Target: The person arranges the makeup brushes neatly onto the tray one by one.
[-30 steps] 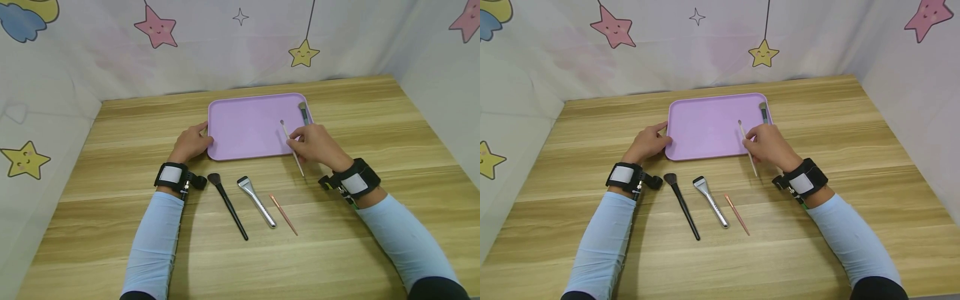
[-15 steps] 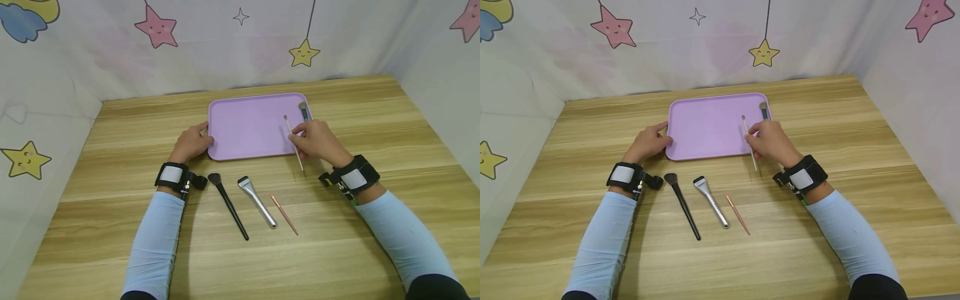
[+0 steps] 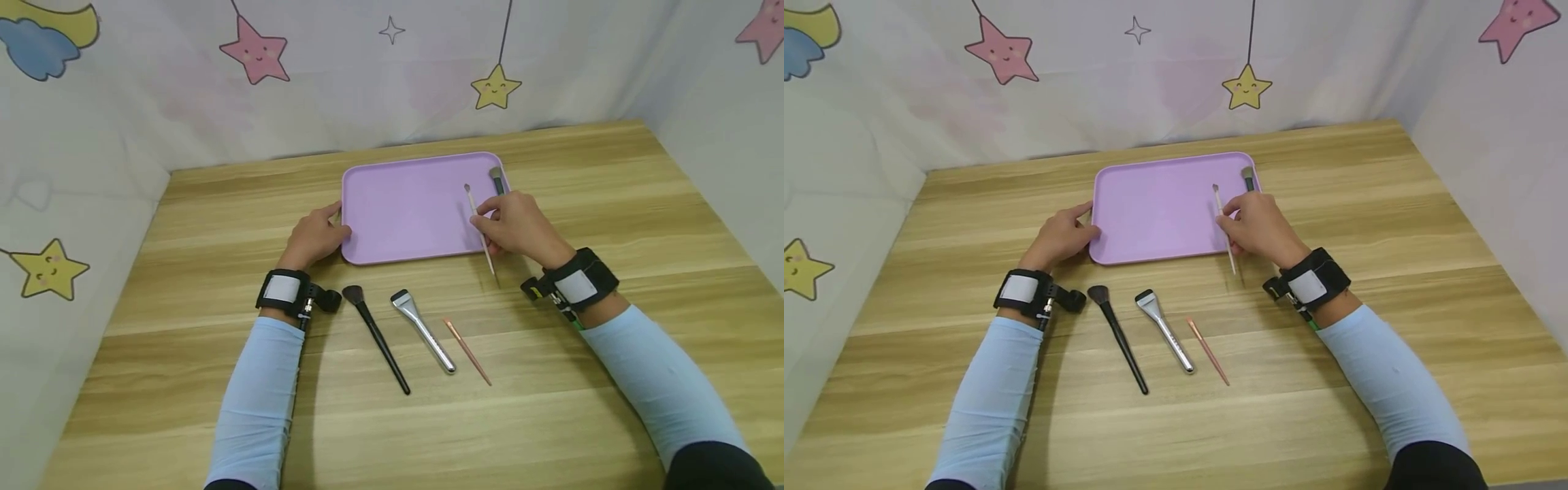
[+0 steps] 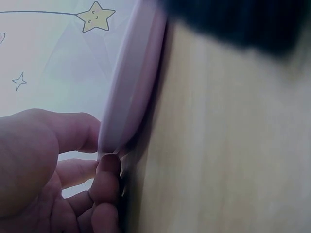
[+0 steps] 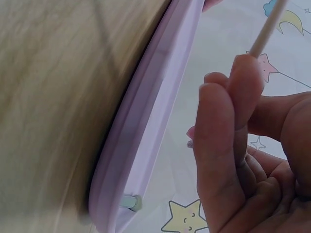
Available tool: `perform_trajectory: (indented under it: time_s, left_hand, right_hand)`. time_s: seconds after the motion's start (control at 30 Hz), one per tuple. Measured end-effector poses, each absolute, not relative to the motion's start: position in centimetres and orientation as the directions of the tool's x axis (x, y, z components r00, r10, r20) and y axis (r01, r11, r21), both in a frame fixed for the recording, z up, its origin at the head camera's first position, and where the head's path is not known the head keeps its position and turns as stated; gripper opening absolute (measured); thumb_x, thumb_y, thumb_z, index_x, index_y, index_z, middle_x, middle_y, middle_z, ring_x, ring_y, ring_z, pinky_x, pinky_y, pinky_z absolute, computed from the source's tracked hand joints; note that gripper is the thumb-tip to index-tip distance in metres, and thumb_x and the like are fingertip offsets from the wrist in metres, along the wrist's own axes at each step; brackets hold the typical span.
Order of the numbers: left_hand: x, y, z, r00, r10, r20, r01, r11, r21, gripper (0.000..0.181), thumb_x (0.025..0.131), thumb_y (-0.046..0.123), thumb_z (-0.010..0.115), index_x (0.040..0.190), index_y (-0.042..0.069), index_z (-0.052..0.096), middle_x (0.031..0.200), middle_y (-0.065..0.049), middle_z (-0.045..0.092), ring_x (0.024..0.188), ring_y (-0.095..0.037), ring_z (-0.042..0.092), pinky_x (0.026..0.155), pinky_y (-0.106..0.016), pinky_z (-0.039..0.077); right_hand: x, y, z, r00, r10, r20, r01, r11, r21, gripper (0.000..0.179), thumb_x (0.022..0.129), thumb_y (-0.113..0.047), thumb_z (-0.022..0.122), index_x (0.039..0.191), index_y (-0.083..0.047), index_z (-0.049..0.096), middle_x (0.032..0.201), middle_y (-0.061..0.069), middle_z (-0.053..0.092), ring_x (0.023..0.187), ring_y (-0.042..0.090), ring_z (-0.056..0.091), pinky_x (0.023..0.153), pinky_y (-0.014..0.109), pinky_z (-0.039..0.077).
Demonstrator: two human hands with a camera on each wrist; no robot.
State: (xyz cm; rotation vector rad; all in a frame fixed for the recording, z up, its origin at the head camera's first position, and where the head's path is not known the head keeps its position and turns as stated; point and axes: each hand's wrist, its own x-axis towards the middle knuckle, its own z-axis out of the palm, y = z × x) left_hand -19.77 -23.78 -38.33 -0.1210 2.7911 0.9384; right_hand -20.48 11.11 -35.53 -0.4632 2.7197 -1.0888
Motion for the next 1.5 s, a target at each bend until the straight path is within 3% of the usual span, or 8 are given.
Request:
perform_trajectory:
  time_s: [0.6, 1.5]
  left_hand:
    - [-19.6, -23.9, -38.5, -0.980, -0.019, -0.196, -0.135, 0.793, 0.594, 0.068, 0.093, 0.029, 0.058, 0.156, 0.016, 0.040, 0.065, -0.004, 0.050, 0.058, -0.020, 0.047, 0.057, -0.032, 0.035]
    - [-19.5, -23.8, -38.4, -0.983, -0.010, -0.184, -0.119, 0.797, 0.592, 0.067, 0.093, 0.029, 0.058, 0.156, 0.015, 0.041, 0.069, -0.006, 0.053, 0.060, -0.021, 0.048, 0.058, -0.033, 0.037]
  right_hand:
    - [-21.8, 10.7, -35.9, -0.940, -0.336, -0.058, -0.200, 0.680, -0.706, 0.028, 0.097, -0.015, 0.067, 0.111, 0.009, 0.070, 0.062, 0.009, 0.066, 0.048, 0.017, 0.064, 0.044, 0.027, 0.051]
    - [-23.8, 10.5, -36.7, -0.950, -0.312, -0.034, -0.215, 0.726, -0.653, 0.035, 0.097, -0.019, 0.068, 0.115, 0.011, 0.068, 0.064, 0.009, 0.067, 0.050, 0.017, 0.064, 0.043, 0.024, 0.041]
